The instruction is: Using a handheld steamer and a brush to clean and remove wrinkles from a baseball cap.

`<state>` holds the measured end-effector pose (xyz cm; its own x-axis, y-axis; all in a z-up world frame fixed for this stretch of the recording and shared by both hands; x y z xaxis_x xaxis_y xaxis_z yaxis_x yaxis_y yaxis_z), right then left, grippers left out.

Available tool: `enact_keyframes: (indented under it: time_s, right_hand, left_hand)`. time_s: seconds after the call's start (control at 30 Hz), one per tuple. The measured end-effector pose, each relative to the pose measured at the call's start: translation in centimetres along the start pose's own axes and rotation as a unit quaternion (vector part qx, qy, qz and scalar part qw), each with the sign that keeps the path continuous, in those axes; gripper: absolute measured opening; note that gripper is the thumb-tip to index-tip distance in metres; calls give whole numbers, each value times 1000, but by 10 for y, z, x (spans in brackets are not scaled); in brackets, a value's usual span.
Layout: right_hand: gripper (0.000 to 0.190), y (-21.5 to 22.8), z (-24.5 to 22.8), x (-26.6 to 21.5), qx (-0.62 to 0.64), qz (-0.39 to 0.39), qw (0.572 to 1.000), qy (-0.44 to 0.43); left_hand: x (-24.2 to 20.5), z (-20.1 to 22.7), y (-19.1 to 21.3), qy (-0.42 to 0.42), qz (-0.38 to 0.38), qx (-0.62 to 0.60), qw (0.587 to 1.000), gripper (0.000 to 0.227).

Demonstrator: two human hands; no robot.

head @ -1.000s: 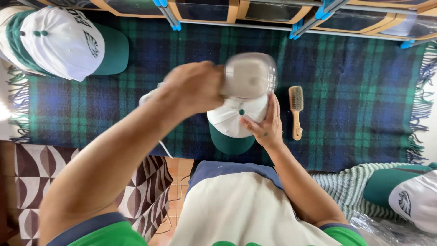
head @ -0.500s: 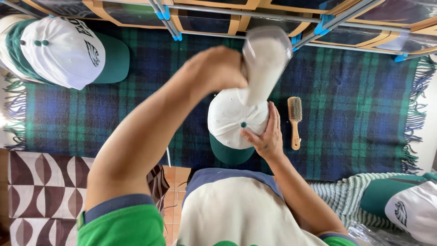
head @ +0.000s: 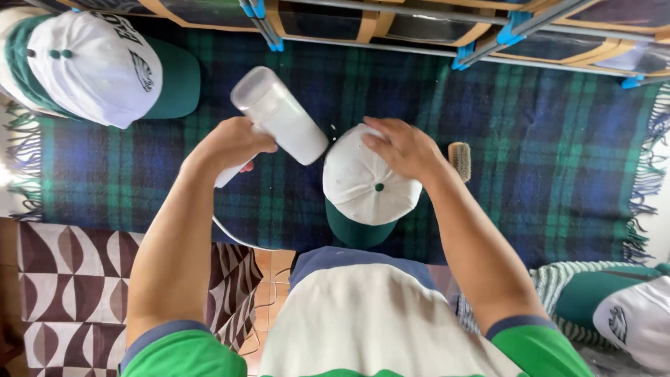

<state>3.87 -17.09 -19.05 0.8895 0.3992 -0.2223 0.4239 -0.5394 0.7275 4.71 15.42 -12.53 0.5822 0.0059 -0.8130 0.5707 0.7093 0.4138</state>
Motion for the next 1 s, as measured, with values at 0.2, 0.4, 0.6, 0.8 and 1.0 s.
enact_keyframes:
  time_s: [0.2,0.4,0.6,0.8,1.0]
  right_hand:
    - [40,12,-2,31,136,-6,984,-113]
    - [30,28,1,-36,186,107,971,-107]
    - [33,-10,50,-37,137,117,975,-127]
    - [33,18,-25,-40,113,140,976,-122]
    - [35,17,-30,-40,75,152,982,-86]
  left_hand:
    - [-105,48,-17,-150,96,64,982,49]
    - [-113,102,-65,-245,77,244,935,63]
    - [-92,87,-72,-256,167,249,919,56]
    - [-167,28,-75,-120,121,155,973,51]
    - [-140,54,-84,-221,156,184,945,44]
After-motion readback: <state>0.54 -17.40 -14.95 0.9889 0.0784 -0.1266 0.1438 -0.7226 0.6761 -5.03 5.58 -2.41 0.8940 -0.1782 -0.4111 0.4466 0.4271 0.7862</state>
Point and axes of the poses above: each hand's wrist, its own x-axis towards the middle knuckle, its own y-axis out of the back of the hand, z = x × y, the point moved 5 cm from there along x, towards the middle knuckle, and after that the axes turned 2 degrees about -z, right-handed, at the moved point
